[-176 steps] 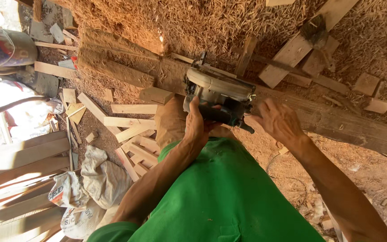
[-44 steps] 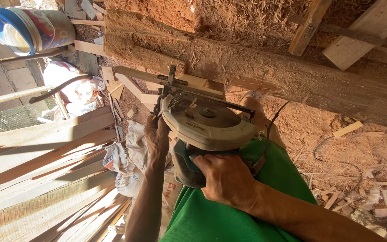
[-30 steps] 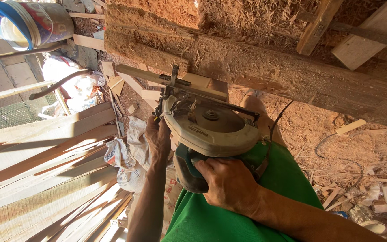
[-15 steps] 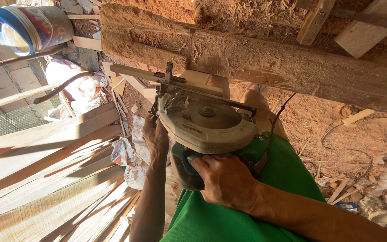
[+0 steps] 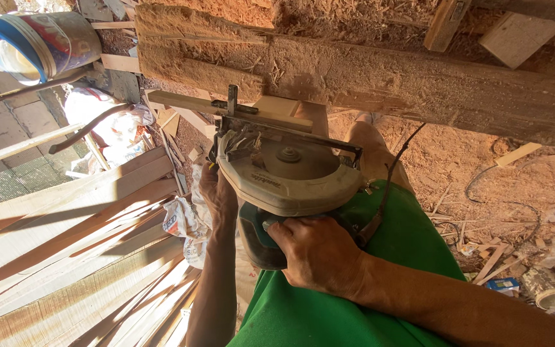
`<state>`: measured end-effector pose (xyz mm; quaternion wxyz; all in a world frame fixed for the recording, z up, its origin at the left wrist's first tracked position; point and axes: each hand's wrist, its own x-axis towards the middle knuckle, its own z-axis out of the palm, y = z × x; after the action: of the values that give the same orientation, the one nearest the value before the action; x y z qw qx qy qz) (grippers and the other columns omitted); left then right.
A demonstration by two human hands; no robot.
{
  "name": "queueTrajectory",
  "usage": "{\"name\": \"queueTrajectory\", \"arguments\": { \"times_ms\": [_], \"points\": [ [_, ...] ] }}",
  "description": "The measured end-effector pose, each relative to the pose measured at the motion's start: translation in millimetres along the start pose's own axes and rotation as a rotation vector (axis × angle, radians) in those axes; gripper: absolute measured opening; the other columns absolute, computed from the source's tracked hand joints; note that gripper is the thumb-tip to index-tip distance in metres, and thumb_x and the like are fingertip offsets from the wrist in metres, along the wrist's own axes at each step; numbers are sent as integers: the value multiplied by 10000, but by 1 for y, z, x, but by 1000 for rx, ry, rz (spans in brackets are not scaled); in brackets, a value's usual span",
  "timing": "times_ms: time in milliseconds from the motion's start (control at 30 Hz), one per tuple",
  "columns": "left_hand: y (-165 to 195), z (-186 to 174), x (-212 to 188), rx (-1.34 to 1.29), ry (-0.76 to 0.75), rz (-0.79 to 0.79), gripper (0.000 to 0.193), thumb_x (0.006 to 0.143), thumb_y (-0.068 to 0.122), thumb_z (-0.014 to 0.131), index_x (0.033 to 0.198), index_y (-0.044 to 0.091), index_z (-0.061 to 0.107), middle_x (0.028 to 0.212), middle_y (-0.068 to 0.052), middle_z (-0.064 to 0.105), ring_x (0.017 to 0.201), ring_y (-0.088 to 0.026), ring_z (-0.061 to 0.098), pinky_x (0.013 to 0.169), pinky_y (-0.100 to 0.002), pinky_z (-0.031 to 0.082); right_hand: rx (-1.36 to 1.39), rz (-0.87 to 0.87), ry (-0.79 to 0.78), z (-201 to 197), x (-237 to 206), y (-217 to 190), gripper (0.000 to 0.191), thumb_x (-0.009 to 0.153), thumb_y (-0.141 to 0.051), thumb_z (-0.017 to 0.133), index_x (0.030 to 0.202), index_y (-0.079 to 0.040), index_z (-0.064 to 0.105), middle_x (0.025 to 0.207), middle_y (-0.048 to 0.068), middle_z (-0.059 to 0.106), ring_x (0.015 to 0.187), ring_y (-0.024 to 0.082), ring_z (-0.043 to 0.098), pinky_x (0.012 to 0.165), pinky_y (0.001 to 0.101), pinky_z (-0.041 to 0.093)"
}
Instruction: The person uses a handheld circular saw to cut thin wood strips into shorter pieces. They position each strip against a guide, cut it with the saw, and set the cut pieces aside among the scrap wood on the ground.
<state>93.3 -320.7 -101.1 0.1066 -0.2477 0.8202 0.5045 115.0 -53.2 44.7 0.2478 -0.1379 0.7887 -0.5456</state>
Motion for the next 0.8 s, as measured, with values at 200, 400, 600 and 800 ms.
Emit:
{"name": "queueTrajectory", "arguments": {
  "times_ms": [200, 400, 600, 800],
  "points": [
    [-1, 0, -1, -22, -10, 9, 165, 1040, 197, 585, 1005, 44, 637, 782, 20, 626, 680, -54, 528, 574, -231, 419, -7, 3, -8, 1, -1, 1, 463, 617, -85, 761, 1058, 7, 656, 808, 123, 696, 757, 308, 715, 681, 437, 586],
    [-8, 0, 0, -49, -11, 16, 198, 1049, 211, 597, 991, 26, 637, 804, 12, 649, 692, -53, 537, 586, -229, 429, -10, -5, -11, 5, 0, 3, 483, 605, -90, 773, 1061, 12, 652, 807, 122, 696, 771, 306, 711, 699, 442, 581],
    [-14, -1, -1, -39, -4, 8, 213, 1036, 236, 606, 1000, 29, 645, 793, 13, 648, 689, -52, 542, 585, -226, 436, -6, 3, -25, 8, 1, 5, 466, 617, -95, 782, 1054, 2, 650, 810, 120, 695, 781, 305, 712, 707, 438, 586],
    [-16, -2, -3, -24, -17, 31, 238, 1044, 260, 607, 985, 30, 629, 788, 8, 637, 686, -59, 541, 582, -229, 435, 8, 9, -66, 11, -1, 9, 500, 640, -107, 791, 1099, 26, 642, 832, 135, 700, 780, 299, 723, 693, 430, 597]
  ]
}}
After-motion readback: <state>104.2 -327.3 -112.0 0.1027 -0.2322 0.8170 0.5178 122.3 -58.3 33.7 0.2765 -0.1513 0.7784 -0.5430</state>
